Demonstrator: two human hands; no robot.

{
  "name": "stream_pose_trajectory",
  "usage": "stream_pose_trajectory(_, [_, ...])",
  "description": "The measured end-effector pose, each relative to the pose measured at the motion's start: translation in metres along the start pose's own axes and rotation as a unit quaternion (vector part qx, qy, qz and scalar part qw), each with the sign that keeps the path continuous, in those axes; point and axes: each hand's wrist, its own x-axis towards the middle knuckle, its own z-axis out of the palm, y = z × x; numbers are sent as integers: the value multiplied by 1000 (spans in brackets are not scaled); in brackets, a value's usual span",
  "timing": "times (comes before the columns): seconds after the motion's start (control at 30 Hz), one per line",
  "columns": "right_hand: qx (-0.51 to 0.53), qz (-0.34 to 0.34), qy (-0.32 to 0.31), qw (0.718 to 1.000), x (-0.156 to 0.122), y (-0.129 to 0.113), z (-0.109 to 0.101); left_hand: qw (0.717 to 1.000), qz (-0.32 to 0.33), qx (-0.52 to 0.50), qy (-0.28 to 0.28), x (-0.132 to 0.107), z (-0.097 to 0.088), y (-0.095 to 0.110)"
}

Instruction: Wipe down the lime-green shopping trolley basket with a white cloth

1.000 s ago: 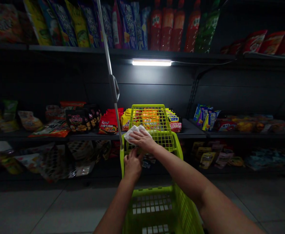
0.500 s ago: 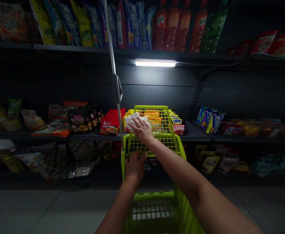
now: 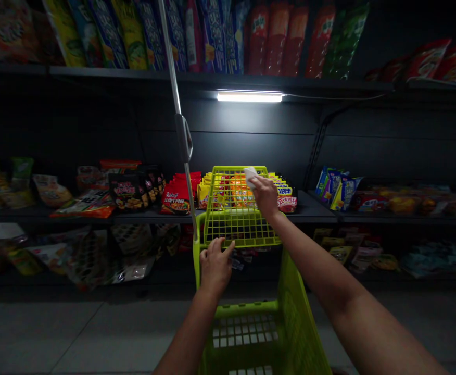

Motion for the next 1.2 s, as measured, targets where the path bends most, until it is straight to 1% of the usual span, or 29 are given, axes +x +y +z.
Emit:
stream_pose_trajectory(0.07, [4,-71,-7,997,21,-46,26,1000,9,10,-1,0,0,1])
stream_pose_trajectory(0.1, [1,-130,-31,991,31,-64,38,1000,9,15,-1,0,1,1])
stream_pose_trajectory(0.13, [-3,-180,-59,982,40,-78,49,1000,6,18,-2,0,1,1])
stream_pose_trajectory(0.17, [-11,-217,-86,972,47,-85,57,1000,1,20,-3,0,1,0])
stream_pose_trajectory(0.2, [-20,-238,-110,965,53,-86,61,1000,-3,21,-3,1,2,-1])
stream_pose_trajectory(0.23, [-30,-241,-127,962,58,-81,62,1000,-6,20,-2,1,2,-2])
stream_pose_trajectory(0.3, [-57,-209,-139,966,65,-55,54,1000,-5,17,4,2,4,-4])
stream_pose_trajectory(0.4, [-105,-127,-125,978,68,-2,29,1000,-6,9,12,4,8,-4])
stream_pose_trajectory(0.47, [-133,-64,-108,983,60,28,10,1000,0,1,15,5,10,-2])
stream_pose_trajectory(0.53, [-147,-30,-102,983,40,46,-7,1000,5,-6,16,6,10,1])
stream_pose_trajectory(0.57, [-147,-30,-104,983,26,51,-14,1000,5,-9,16,6,10,2])
stream_pose_trajectory(0.63, [-137,-61,-120,981,-8,53,-26,1000,4,-12,18,6,10,4])
stream_pose_trajectory(0.67, [-128,-88,-133,979,-25,51,-31,1000,3,-13,19,6,10,4])
stream_pose_trajectory(0.73, [-94,-172,-181,964,-52,42,-40,1000,3,-15,20,6,10,4])
stream_pose_trajectory(0.77, [-71,-222,-214,949,-58,35,-43,1000,3,-15,20,6,10,4])
stream_pose_trajectory(0.8, [-48,-267,-245,931,-58,27,-45,1000,3,-15,19,6,11,3])
stream_pose_trajectory(0.83, [-28,-296,-263,918,-52,18,-46,1000,2,-13,18,6,11,3])
stream_pose_trajectory(0.87, [-13,-305,-263,915,-40,7,-43,1000,2,-11,16,6,11,3])
stream_pose_trajectory(0.9, [-2,-291,-243,925,-23,-5,-39,1000,4,-7,14,6,11,3])
stream_pose_trajectory(0.93, [5,-258,-206,944,-3,-17,-31,1000,7,-4,11,5,11,3])
stream_pose_trajectory(1.0, [22,-156,-130,979,37,-44,-10,1000,16,-1,8,5,10,3])
stream_pose_trajectory(1.03, [28,-100,-117,988,53,-57,3,1000,21,-1,7,5,10,3])
stream_pose_trajectory(1.07, [32,-60,-123,990,63,-70,16,1000,23,0,5,5,9,3])
stream_pose_trajectory(1.1, [37,-35,-144,988,66,-81,29,1000,21,0,1,6,8,2])
stream_pose_trajectory(1.13, [45,-29,-170,984,63,-91,41,1000,18,2,-5,6,7,1])
stream_pose_trajectory(1.17, [60,-43,-194,978,55,-100,50,1000,13,3,-13,7,6,-1])
stream_pose_trajectory(1.2, [82,-73,-213,971,41,-106,57,1000,6,6,-19,8,5,-2])
